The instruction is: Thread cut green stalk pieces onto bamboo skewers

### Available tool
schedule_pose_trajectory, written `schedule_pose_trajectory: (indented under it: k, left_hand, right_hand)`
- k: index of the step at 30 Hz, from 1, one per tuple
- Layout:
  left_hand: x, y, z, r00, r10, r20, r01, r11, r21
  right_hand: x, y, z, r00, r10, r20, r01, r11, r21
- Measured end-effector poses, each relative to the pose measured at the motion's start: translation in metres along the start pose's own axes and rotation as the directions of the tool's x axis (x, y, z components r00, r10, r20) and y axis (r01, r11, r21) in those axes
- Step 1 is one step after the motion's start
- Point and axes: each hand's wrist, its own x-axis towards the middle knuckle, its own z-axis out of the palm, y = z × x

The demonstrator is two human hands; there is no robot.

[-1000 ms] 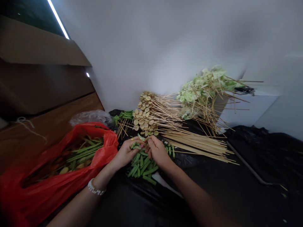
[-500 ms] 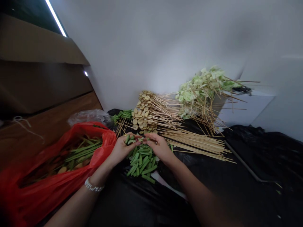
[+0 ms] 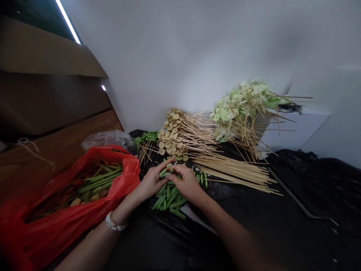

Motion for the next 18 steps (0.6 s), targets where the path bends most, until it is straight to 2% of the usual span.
schedule_pose_trajectory:
  k: [3,5,9,12,18]
  left_hand:
    - [0.001,-0.001,-0.003,0.999,-0.036,0.013,0.036,0.999,0.005]
    - [0.003,-0.005,-0.006,0.997,-0.079,0.000,0.079,0.997,0.018]
    - [0.005,-0.015,-0.012,0.976,-0.171,-0.133,0.171,0.985,-0.014]
    - [0.006,-0.016,-0.015,0.954,-0.212,-0.211,0.200,0.977,-0.080]
    - [0.005,-0.011,-0.014,0.974,-0.196,-0.116,0.187,0.979,-0.083]
  right_hand:
    - [0.006,-0.001,-0.009,0.990,0.081,-0.112,-0.054,0.972,0.230]
    - [0.011,0.000,-0.018,0.955,0.169,-0.245,-0.072,0.930,0.360]
    - [0.018,0.005,-0.033,0.895,0.318,-0.312,-0.082,0.807,0.585]
    - [0.020,0.007,-0.035,0.889,0.339,-0.308,-0.078,0.775,0.627]
    - [0.019,0.009,-0.031,0.910,0.287,-0.299,-0.072,0.820,0.567]
